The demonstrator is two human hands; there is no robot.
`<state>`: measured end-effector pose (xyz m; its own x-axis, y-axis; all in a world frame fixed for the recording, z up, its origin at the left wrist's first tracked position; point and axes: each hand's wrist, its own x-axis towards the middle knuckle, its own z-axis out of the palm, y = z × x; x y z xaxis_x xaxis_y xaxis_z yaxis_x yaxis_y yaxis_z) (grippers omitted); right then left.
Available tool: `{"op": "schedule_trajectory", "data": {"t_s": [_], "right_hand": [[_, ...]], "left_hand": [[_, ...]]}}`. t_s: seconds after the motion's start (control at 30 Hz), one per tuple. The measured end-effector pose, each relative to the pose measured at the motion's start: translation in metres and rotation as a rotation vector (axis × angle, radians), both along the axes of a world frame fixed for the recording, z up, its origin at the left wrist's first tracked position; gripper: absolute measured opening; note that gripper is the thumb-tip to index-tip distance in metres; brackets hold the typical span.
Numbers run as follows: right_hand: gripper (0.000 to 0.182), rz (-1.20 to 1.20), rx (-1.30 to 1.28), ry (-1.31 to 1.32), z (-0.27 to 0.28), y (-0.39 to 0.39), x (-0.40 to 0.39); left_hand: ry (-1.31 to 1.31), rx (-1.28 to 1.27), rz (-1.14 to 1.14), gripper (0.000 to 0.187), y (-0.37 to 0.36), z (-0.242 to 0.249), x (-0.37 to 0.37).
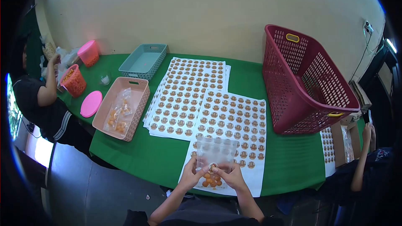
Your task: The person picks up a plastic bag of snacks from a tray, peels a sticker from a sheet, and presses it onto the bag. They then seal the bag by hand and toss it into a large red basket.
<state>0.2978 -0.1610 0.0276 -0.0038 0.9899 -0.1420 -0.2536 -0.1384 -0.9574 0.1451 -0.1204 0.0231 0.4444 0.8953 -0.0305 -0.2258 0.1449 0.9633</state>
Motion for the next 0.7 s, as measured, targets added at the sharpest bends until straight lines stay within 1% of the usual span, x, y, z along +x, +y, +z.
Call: {"op": "schedule_trajectory", "data": {"t_s": [0.03,0.07,0.1,0.2,0.23,0.27,0.33,0.4,0.47,0.5,0.53,0.6,0.63,0.67,0.7], "right_hand": [[0.022,-0.003,-0.004,0.004,0.000,-0.002,0.000],[0.022,0.073,-0.013,-0.014,-0.001,-0.004,0.000],[0.022,0.150,-0.022,-0.032,-0.001,-0.006,0.001],[0.021,0.164,-0.012,-0.032,0.002,-0.012,-0.010],[0.023,0.165,-0.061,-0.050,0.002,-0.014,-0.011],[0.023,0.166,-0.069,-0.044,0.002,-0.015,-0.012],[0.025,0.217,-0.049,-0.088,0.002,-0.016,-0.010],[0.024,0.206,-0.096,-0.090,0.005,-0.015,-0.010],[0.023,-0.070,0.139,-0.020,0.004,-0.010,-0.009],[0.016,-0.096,0.167,0.002,0.003,-0.008,-0.006],[0.016,-0.099,0.161,0.004,0.004,-0.008,-0.003],[0.009,-0.115,0.158,-0.159,0.006,-0.009,0.001],[0.009,-0.128,0.198,-0.285,0.011,-0.008,0.001],[0.009,-0.129,0.196,-0.284,0.013,-0.009,0.000],[0.007,-0.176,0.245,-0.374,0.015,-0.009,-0.002]], "left_hand": [[0.012,0.048,0.059,0.033,0.000,-0.001,0.000],[0.024,0.096,0.119,0.034,0.000,-0.003,0.000],[-0.031,0.093,0.160,0.033,0.001,-0.002,0.001],[-0.056,0.052,0.185,0.030,0.004,0.016,0.002],[-0.064,0.013,0.196,0.024,0.008,0.013,0.001],[-0.058,0.006,0.197,0.024,0.009,0.015,0.000],[0.012,-0.017,0.180,0.015,0.009,0.018,-0.001],[0.006,-0.062,0.182,0.013,0.007,0.019,0.000],[0.061,0.017,0.043,0.013,0.003,0.018,0.000],[0.044,0.037,0.006,0.014,-0.001,0.019,0.003],[0.047,0.031,0.002,0.014,-0.003,0.018,0.006],[0.082,0.044,0.000,0.014,-0.006,0.016,0.009],[0.120,0.047,0.002,0.015,-0.006,0.015,0.010],[0.121,0.046,0.001,0.015,-0.006,0.015,0.011],[0.131,0.051,0.012,0.015,-0.007,0.015,0.013]]}}
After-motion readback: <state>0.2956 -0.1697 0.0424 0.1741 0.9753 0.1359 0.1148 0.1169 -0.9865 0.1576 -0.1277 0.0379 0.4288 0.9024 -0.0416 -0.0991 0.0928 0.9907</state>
